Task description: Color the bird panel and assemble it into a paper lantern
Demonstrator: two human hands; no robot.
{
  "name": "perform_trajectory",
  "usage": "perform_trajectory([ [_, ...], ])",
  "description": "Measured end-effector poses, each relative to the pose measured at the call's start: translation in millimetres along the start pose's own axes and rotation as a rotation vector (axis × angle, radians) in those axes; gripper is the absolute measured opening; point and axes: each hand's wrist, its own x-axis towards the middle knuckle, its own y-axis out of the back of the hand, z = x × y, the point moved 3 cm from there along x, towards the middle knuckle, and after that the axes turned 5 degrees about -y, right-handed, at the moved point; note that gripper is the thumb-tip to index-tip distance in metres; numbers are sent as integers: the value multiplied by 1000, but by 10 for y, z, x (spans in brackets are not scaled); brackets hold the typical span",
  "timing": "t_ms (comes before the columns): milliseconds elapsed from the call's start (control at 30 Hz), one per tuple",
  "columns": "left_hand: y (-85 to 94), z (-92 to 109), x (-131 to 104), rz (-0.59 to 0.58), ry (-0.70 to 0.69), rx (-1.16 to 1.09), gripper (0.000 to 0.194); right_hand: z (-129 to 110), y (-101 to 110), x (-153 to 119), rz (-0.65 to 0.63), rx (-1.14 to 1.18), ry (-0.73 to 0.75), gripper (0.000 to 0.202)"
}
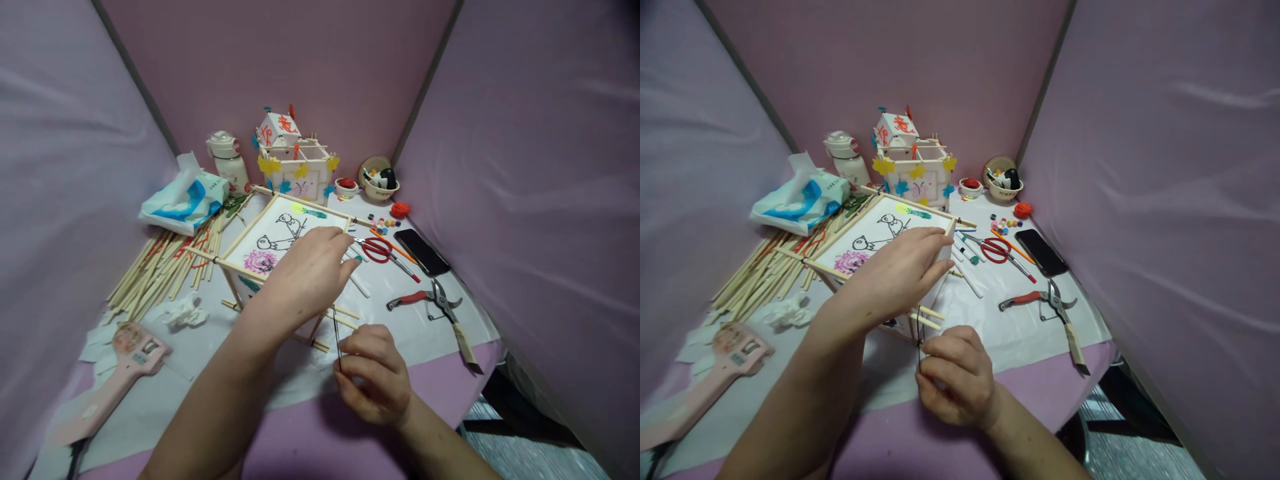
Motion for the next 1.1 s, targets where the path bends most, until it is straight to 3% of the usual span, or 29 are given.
perform_trajectory([
  [67,1,-2,6,-1,4,0,23,24,-57,15,-56,121,-55,18],
  [133,2,-4,13,-3,1,-3,24,87,-115,14,-111,287,-225,11],
  [200,2,-6,15,-5,1,-5,24,192,-158,-16,-167,472,-522,8],
  [333,1,-5,1,-4,1,0,25,351,-190,-131,-295,992,-1141,27],
  [467,-3,-4,-7,6,-6,4,25,309,-170,-153,-237,1617,-1452,28],
  [567,-13,-7,5,5,-5,14,25,226,-144,-114,-9,1879,-1495,22],
  [633,-18,-9,17,6,-1,22,25,178,-122,-86,142,1938,-1487,14],
  [700,-20,-12,24,3,3,24,26,136,-93,-57,207,1940,-1462,15],
  [833,-19,-21,22,-6,9,19,26,56,-5,-4,120,1794,-1378,34],
  [1100,-26,-28,10,21,12,27,24,-77,211,87,-107,1058,-1258,41],
])
